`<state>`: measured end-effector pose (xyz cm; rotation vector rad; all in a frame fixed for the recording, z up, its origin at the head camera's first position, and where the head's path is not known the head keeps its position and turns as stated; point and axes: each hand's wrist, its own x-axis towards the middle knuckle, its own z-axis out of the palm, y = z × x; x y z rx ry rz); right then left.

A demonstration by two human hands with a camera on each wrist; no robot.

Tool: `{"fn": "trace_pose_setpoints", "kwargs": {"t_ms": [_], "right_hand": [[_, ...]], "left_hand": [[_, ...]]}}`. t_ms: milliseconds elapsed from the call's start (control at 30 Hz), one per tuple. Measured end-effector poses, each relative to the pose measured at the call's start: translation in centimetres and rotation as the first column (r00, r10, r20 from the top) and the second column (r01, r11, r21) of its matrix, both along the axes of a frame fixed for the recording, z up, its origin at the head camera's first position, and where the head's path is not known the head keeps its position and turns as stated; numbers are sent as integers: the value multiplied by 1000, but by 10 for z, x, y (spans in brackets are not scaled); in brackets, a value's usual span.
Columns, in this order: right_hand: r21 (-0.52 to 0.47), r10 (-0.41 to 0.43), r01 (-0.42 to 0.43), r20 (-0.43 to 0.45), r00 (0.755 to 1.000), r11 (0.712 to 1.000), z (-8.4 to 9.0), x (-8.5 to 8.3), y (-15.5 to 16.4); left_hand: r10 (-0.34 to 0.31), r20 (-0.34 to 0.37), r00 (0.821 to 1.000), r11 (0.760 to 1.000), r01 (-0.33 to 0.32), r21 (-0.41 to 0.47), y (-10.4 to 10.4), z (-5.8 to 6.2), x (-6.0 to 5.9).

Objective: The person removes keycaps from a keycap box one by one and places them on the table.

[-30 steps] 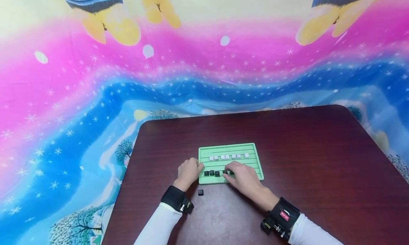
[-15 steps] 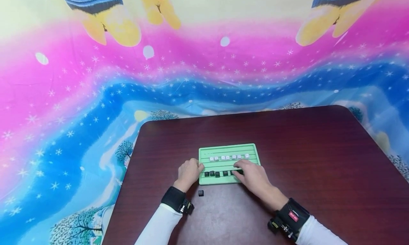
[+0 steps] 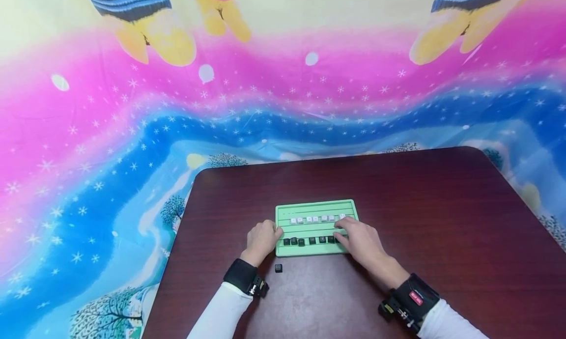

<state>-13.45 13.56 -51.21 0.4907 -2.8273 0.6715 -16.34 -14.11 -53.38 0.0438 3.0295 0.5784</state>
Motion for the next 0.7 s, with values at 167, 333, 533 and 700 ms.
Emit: {"fn": "trace_pose_setpoints", "kwargs": {"t_ms": [167, 333, 533, 700], "right_hand": [[4, -9, 9, 3, 1000, 1000, -1, -1, 3], [4, -8, 8, 17, 1000, 1000, -1, 0, 6], [25, -8, 6, 61, 998, 1000, -5, 0, 10], [42, -12, 8, 78, 997, 999, -8, 1, 12]], "left_hand": [[4, -1, 1000, 1000, -4, -8, 0, -1, 0], [-2, 2, 1000, 1000, 2, -5, 0, -2, 0], [3, 11, 1000, 1000, -3, -2, 1, -1, 0], [1, 10, 1000, 1000, -1, 1, 0, 0, 0]]}}
